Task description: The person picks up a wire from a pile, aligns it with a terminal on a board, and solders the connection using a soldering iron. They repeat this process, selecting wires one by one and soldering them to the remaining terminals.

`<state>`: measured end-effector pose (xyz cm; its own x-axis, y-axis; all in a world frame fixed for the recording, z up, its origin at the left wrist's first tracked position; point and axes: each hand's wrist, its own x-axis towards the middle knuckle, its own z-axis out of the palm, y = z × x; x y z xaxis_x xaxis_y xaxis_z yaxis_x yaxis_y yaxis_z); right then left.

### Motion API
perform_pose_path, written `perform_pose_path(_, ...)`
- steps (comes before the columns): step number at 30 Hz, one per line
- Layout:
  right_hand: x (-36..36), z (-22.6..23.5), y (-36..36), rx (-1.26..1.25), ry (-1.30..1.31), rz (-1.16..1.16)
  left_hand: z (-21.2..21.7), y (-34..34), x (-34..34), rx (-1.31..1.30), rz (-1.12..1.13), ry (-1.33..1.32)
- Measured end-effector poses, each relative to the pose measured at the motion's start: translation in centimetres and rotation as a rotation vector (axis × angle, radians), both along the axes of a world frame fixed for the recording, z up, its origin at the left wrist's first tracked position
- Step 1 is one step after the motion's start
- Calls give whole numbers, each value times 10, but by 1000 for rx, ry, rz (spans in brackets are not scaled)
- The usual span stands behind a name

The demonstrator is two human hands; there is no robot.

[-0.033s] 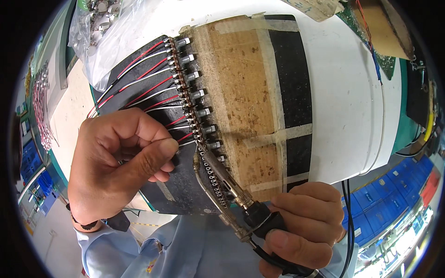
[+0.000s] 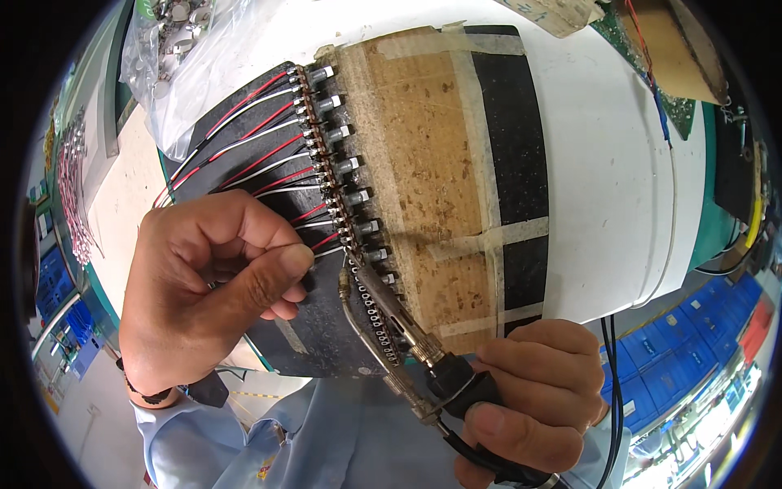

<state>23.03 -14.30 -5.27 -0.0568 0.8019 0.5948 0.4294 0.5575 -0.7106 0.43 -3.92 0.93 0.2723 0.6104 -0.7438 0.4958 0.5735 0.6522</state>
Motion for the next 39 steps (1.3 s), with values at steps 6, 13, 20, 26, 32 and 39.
perform_pose_path(6,0,0,0,-8,4,-5,-1,-2,-1,2,19,-28)
perform_pose_path(13,-2,-1,1,26,25,-34,-2,-2,-2,16,3,-42)
perform_pose_path(20,-4,-2,3,30,20,-33,-2,-1,-1,17,-6,-28)
perform_pose_path(26,-3,-2,2,12,6,-13,-1,-2,-1,4,12,-23)
perform_pose_path(32,-3,-2,1,19,2,-29,-1,-2,-1,18,-15,3)
perform_pose_path(39,0,1,0,-18,-10,7,-6,-6,-4,108,-55,-27)
